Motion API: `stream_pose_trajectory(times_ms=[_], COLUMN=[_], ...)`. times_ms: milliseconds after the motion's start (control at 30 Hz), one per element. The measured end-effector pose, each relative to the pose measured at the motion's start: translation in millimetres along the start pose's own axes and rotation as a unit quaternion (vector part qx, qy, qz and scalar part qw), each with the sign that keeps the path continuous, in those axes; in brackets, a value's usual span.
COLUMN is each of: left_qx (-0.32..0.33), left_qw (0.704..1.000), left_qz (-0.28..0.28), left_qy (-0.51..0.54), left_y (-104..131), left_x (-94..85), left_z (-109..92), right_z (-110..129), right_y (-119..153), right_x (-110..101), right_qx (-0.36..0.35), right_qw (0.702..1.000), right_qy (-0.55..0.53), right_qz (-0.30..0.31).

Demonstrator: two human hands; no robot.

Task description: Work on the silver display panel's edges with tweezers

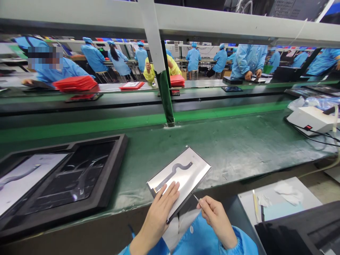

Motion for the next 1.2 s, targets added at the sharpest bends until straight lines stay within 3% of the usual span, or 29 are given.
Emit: stream_pose_trajectory(times_ms=[300, 600, 933, 1200], left_qx=[-0.002, -0.004, -0.008, -0.023], left_qw=[1.0, 1.0, 1.0, 0.999], left_qz=[0.001, -0.009, -0.012, 0.006], left_qy=[0.008, 0.009, 0.008, 0.044], left_y=[1.7, 0.1, 0.5, 1.4], left_x=[2.0, -1.1, -0.9, -1.1], left_z=[1.5, 1.6, 1.0, 5.1], right_z=[-2.8, 10.9, 28.0, 23.4], right_y=[-2.4, 1.5, 4.9, 4.1], right_x=[-7.2, -9.4, -37.3, -26.4], right_qx=[-0.012, -0.014, -0.028, -0.055], right_qw=[1.0, 1.0, 0.996, 0.994], right_qy=[0.002, 0.024, 0.042, 0.077], right_qz=[0.0, -0.012, -0.075, -0.057])
Point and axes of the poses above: each hand's wrist, its own y-axis away from the middle knuckle, its own x-axis out of the palm, z = x × y, the point moved 3 cm from there along -y, towards the middle knuckle
